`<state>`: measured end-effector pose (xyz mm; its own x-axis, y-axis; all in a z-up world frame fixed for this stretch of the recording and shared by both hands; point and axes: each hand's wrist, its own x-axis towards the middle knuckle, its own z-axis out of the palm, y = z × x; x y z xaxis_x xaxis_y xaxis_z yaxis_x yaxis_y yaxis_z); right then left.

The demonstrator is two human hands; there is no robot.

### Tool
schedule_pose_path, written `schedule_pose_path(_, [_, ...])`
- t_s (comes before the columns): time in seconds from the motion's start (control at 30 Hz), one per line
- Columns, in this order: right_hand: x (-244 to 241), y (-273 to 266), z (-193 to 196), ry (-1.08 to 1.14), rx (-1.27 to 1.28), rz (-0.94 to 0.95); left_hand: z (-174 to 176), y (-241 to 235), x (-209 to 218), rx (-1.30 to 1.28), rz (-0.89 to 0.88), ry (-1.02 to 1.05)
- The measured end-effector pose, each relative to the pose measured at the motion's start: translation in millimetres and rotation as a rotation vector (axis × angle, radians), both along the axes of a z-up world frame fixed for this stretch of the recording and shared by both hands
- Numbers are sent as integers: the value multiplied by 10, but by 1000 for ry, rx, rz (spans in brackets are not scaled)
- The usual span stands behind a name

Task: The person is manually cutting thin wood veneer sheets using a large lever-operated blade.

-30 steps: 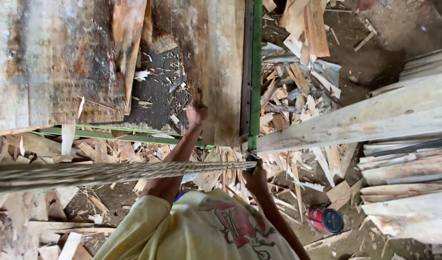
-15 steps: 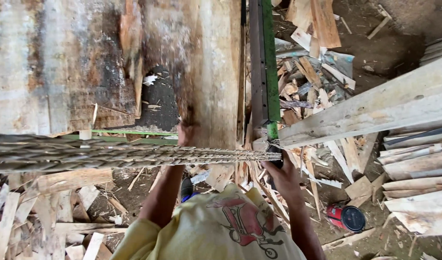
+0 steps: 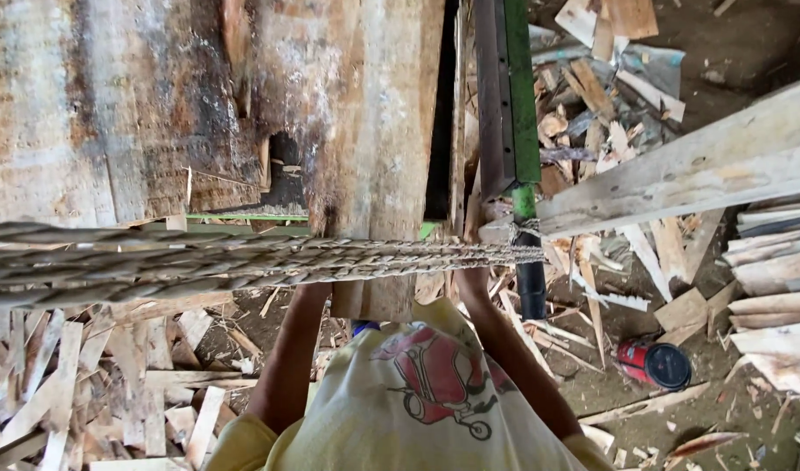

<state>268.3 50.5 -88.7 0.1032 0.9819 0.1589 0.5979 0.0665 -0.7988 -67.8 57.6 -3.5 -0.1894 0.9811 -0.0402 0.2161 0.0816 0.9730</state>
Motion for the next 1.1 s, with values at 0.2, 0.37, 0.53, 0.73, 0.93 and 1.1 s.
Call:
schedule_pose_path(0.2, [-32,657,-738,708,-103,-91,683,-168,-117,-116,10,-124])
schedule_pose_path(0.37, [117,316,-218,1032,-213,-42,1072,-155,-972,-210,30,-247])
schedule_pose_path(0.53, [295,-208,379,1376,-231,156,822,-424,129,-307,48,-379])
schedule_pose_path(0.73, [255,-629,807,1170,-372,112,231,-481,365,-408,88,-523])
schedule_pose_path(0.93, [35,-610,1108,948,-493,135,32,-408,385,-452,166,-677])
schedule_pose_path(1.1, [-210,-161,146,1224,-537,196,221,-367,362,-462,238,-820])
